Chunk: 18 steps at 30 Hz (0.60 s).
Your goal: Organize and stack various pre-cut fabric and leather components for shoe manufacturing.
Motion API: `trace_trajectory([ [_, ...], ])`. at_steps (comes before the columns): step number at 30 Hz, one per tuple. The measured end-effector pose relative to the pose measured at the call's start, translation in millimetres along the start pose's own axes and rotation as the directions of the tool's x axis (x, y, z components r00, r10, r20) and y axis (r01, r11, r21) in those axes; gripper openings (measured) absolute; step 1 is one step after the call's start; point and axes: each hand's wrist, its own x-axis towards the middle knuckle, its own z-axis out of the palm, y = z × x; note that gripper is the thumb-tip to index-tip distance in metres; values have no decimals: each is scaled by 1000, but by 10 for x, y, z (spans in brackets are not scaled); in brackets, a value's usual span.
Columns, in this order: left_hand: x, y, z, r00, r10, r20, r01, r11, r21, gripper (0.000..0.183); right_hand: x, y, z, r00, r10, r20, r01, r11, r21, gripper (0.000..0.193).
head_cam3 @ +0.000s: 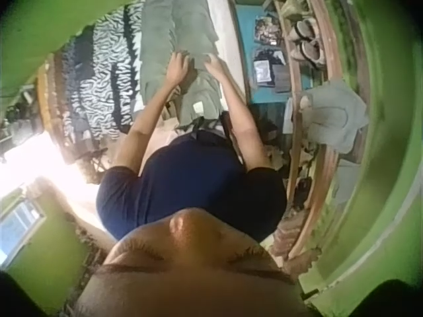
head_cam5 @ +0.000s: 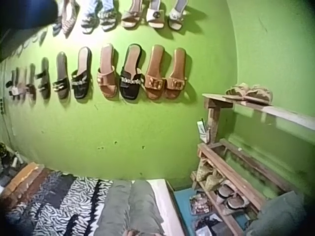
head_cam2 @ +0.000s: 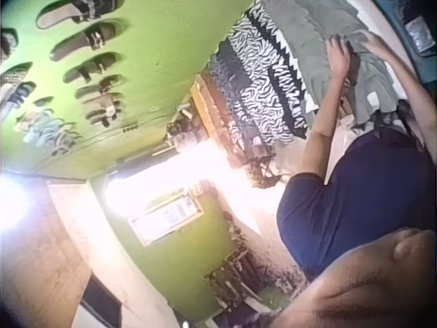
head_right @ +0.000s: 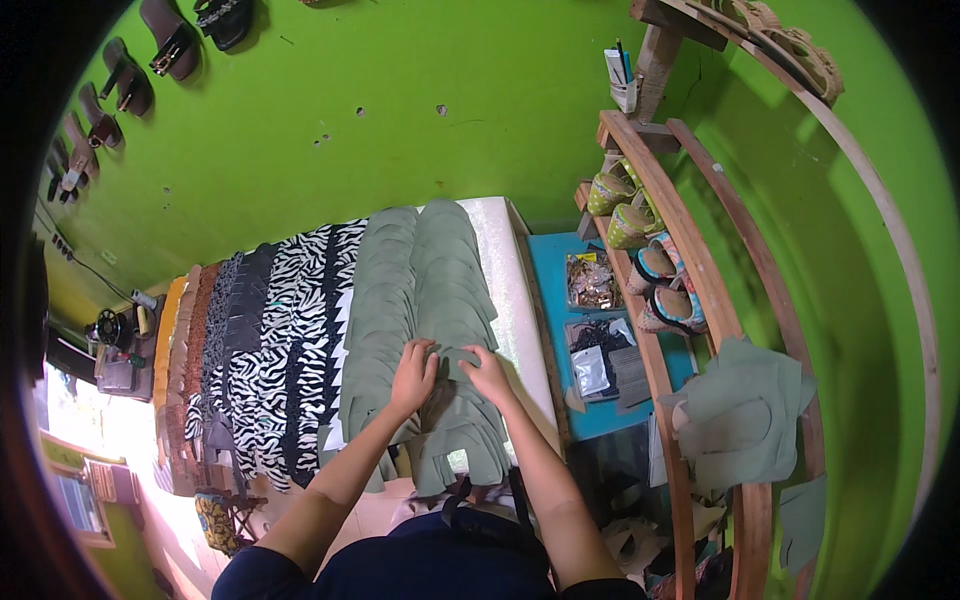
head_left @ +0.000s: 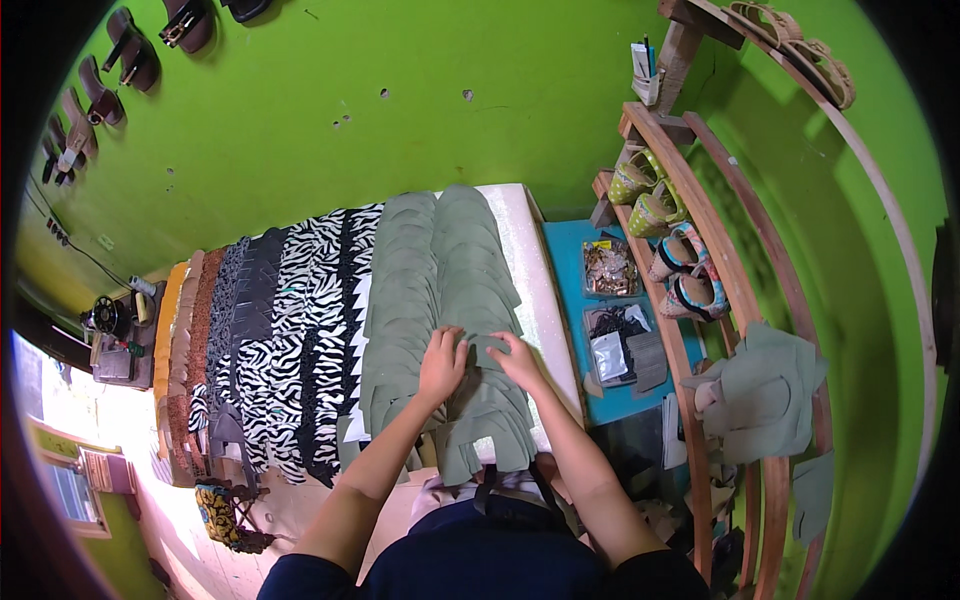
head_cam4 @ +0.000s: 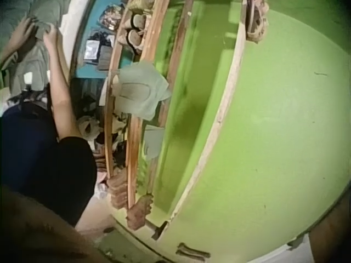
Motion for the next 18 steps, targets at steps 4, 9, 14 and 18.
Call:
trace_trajectory([
  [4, -230, -54, -139, 999, 16, 47, -16, 1000, -5, 25, -263, -193, 159, 980, 182, 77, -194, 961, 197, 32],
  [9, -474, -20, -233, 982, 71, 173, -65, 997, -42, 25, -556, -371, 159, 938, 335, 86, -344, 928, 144, 33],
  [14, -628, 117, -199, 948, 168, 271, -155, 986, -67, 26, -875, -276, 146, 957, 244, -158, -235, 969, 76, 35],
  [18, -709, 265, -153, 918, 257, 302, -251, 966, -59, 26, -1186, -357, 24, 916, 65, -396, -253, 860, -443, 33],
])
